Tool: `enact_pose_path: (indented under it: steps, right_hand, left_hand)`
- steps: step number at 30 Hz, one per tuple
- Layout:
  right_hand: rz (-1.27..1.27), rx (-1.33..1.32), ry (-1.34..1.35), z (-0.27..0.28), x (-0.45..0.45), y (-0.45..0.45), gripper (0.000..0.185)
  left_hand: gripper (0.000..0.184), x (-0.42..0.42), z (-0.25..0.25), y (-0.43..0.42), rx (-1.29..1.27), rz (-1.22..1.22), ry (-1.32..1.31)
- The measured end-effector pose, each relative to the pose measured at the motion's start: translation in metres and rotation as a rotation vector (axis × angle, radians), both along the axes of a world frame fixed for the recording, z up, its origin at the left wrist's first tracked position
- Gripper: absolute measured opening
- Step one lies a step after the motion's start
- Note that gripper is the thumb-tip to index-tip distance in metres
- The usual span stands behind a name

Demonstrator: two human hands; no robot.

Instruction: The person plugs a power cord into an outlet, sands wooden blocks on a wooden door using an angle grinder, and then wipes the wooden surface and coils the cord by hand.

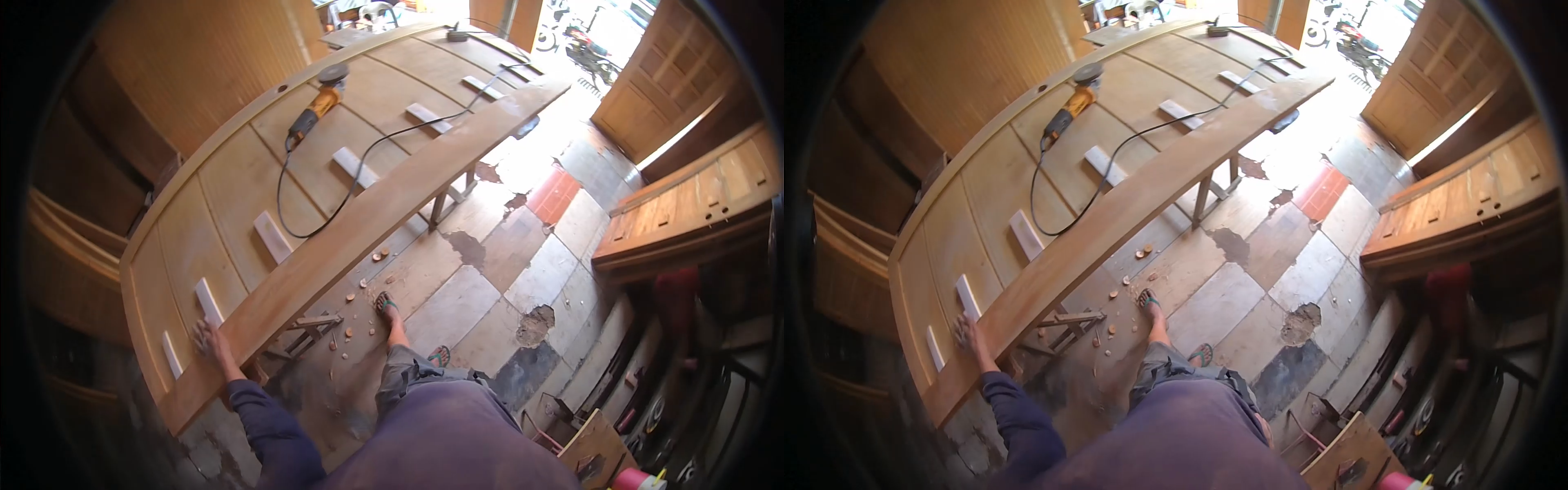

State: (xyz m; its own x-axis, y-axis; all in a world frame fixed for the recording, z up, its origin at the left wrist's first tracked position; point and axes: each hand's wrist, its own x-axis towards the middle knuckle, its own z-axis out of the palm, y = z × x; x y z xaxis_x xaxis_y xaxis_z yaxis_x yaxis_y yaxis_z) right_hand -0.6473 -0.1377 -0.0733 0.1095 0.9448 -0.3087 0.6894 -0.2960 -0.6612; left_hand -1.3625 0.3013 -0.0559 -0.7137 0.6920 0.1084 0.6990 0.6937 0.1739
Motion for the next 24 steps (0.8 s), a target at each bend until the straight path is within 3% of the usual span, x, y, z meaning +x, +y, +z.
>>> enact_pose_path:
  steps: [3,9,24]
  right_hand:
    - [-0.029,0.009,0.014,-0.004,-0.01,-0.01,0.08]
    - [-0.082,0.031,0.052,-0.012,-0.024,-0.015,0.08]
    - [-0.142,0.045,0.092,-0.016,0.01,0.044,0.08]
  left_hand:
    - [0.075,-0.009,-0.008,0.003,-0.046,0.008,0.074]
    - [0.065,-0.033,-0.023,0.004,0.114,-0.071,0.095]
    - [0.062,-0.017,-0.003,-0.014,0.21,-0.032,0.152]
